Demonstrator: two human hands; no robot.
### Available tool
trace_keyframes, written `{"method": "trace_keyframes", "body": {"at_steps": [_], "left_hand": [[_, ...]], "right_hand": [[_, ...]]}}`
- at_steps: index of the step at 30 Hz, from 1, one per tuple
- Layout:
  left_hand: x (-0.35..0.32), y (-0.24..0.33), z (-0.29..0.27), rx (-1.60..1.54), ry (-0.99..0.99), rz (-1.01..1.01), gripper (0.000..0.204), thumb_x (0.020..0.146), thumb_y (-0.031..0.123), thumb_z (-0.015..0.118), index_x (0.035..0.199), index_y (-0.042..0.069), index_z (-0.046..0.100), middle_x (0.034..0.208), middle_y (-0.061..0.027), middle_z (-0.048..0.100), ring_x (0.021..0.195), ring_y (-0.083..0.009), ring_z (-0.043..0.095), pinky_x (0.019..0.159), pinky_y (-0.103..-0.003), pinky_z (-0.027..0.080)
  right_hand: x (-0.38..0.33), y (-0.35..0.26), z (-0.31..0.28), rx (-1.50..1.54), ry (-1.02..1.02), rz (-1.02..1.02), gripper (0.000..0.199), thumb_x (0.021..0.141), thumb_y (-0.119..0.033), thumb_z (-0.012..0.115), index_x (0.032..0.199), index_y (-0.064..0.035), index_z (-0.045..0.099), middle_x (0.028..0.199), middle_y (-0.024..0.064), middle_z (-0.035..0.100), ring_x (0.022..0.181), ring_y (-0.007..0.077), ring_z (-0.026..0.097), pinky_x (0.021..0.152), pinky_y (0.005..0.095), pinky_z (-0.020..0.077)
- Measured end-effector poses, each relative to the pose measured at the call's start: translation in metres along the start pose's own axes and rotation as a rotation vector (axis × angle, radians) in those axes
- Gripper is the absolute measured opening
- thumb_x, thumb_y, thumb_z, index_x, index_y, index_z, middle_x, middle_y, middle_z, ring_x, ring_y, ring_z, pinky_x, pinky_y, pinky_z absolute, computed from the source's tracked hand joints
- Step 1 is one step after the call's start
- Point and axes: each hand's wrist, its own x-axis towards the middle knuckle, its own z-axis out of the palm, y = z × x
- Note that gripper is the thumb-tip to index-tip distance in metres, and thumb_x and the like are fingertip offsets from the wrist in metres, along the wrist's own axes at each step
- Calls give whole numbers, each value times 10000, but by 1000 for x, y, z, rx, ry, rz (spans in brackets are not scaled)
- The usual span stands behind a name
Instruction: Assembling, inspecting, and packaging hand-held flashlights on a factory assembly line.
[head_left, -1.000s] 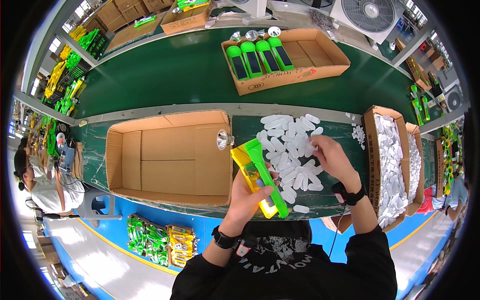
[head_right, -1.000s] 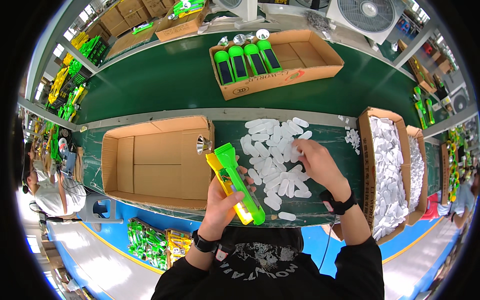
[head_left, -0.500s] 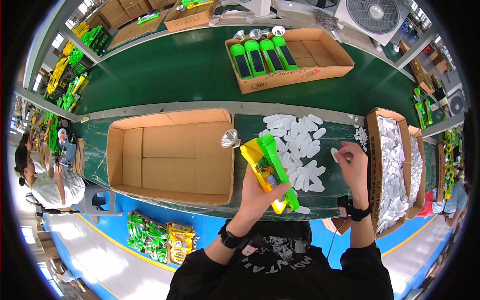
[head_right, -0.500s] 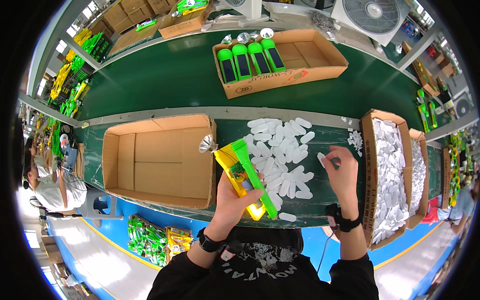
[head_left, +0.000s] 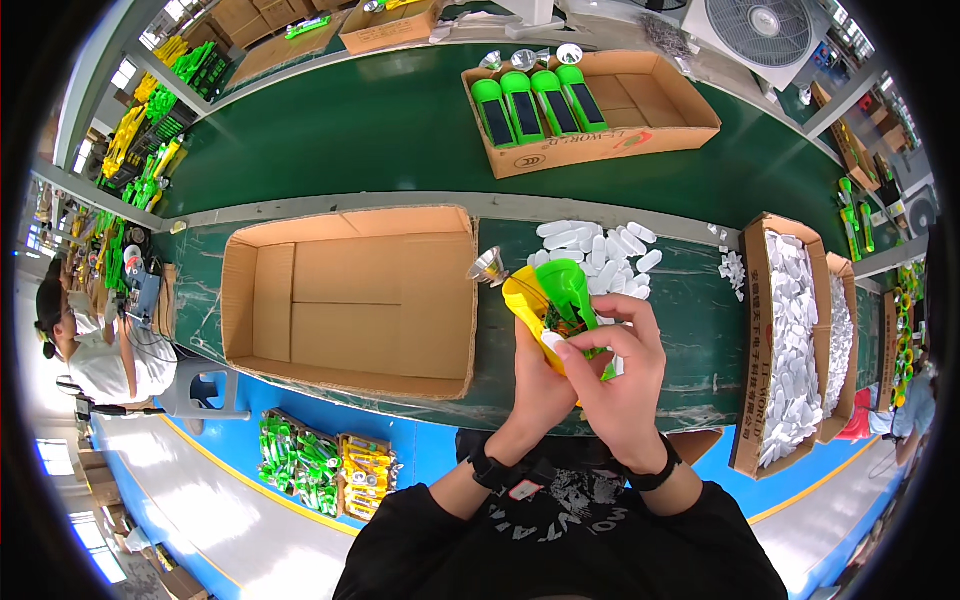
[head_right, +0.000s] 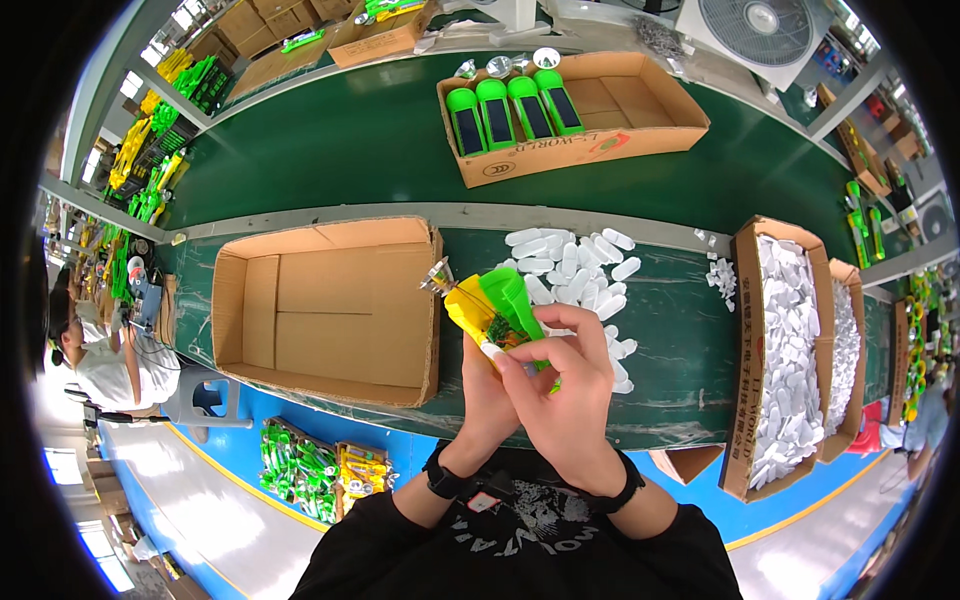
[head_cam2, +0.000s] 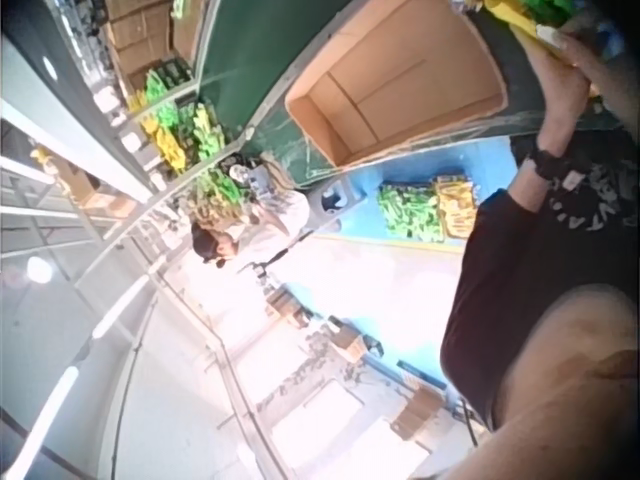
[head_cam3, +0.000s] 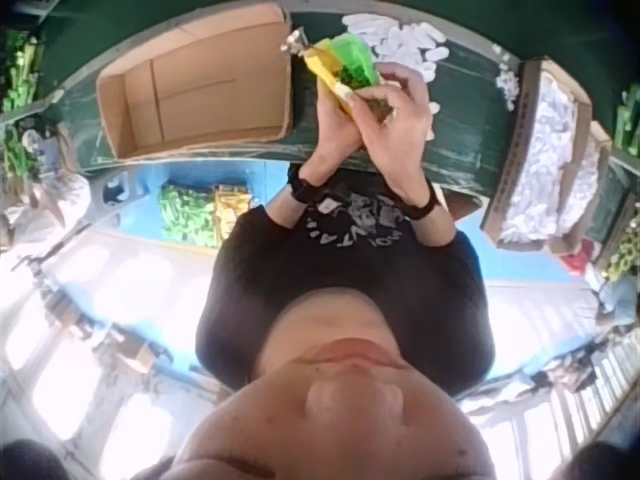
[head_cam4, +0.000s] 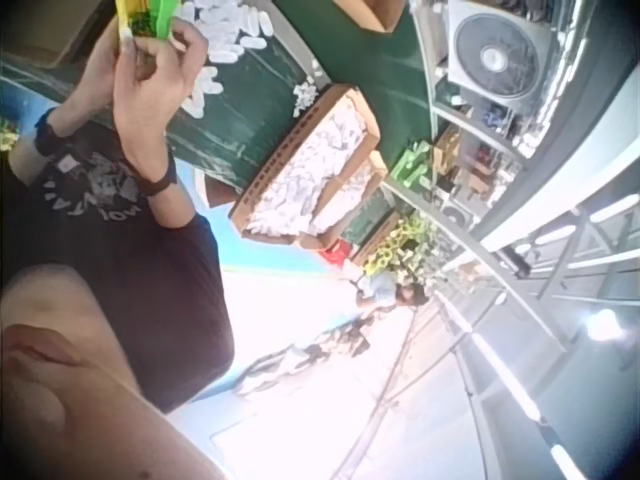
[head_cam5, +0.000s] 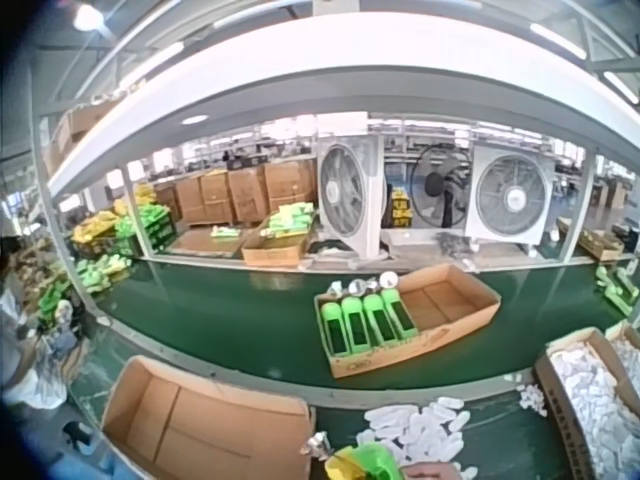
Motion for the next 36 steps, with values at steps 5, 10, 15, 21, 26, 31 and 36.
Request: {"method": "trace_keyframes", "body": {"at_steps": [5, 10, 15, 21, 26, 31, 36], "left_hand": [[0, 8, 9, -221, -13, -45, 380, 953, 141, 467, 1306, 111, 327, 1198, -66, 487, 1072, -193, 539, 852, -337, 511], [0, 6, 8, -368, -37, -111, 441, 928, 114, 499, 1317, 132, 292, 1213, -77, 463, 1099, -212, 521, 866, -352, 512], [2, 3, 6, -777, -49, -320, 428, 939, 137, 497, 1313, 157, 291, 1204, -71, 460, 1128, -208, 497, 877, -344, 502], [7, 7, 3, -1065, -18, -536, 385, 898, 124, 577, 1231, 128, 385, 1124, -74, 519, 1091, -167, 521, 800, -312, 504], [12, 14, -12, -130, -77, -203, 603, 681, -140, 670, 1195, 14, 395, 1085, -133, 569, 1026, -223, 588, 831, -346, 523], [15, 10, -19, -253, -98, -135, 433, 840, 18, 574, 1236, 23, 398, 1164, -117, 509, 1072, -241, 549, 892, -409, 498], [17, 14, -16, -695, 7, -254, 358, 960, 158, 369, 1284, 7, 334, 1192, -154, 497, 1073, -307, 558, 946, -455, 456]], "right_hand": [[-5, 5, 9, 5, 117, -2, 108, 683, 7, 729, 760, -1, 654, 1077, 122, 545, 787, 211, 586, 662, 295, 474], [-7, 15, 11, 62, 136, -43, 109, 688, 15, 728, 763, 13, 650, 1073, 136, 542, 799, 207, 586, 688, 293, 477], [-10, 15, 11, 128, 97, 41, 101, 719, 7, 727, 757, 5, 633, 1078, 114, 507, 859, 190, 560, 704, 267, 462], [-11, 25, 3, 121, 11, 10, 81, 743, 28, 691, 799, 9, 636, 1127, 116, 483, 901, 190, 565, 744, 278, 491], [-14, 17, -23, 258, 58, 100, 372, 776, 13, 660, 1138, -18, 579, 1164, 146, 493, 1011, 251, 577, 840, 342, 492], [-26, 33, -31, 589, -256, 491, 424, 829, 43, 612, 1232, 84, 490, 1149, 154, 597, 1054, 191, 583, 902, 317, 482], [-27, 33, -27, 536, -210, 425, 392, 809, 60, 628, 1186, 96, 526, 1120, 146, 606, 1032, 177, 590, 906, 311, 481]]}}
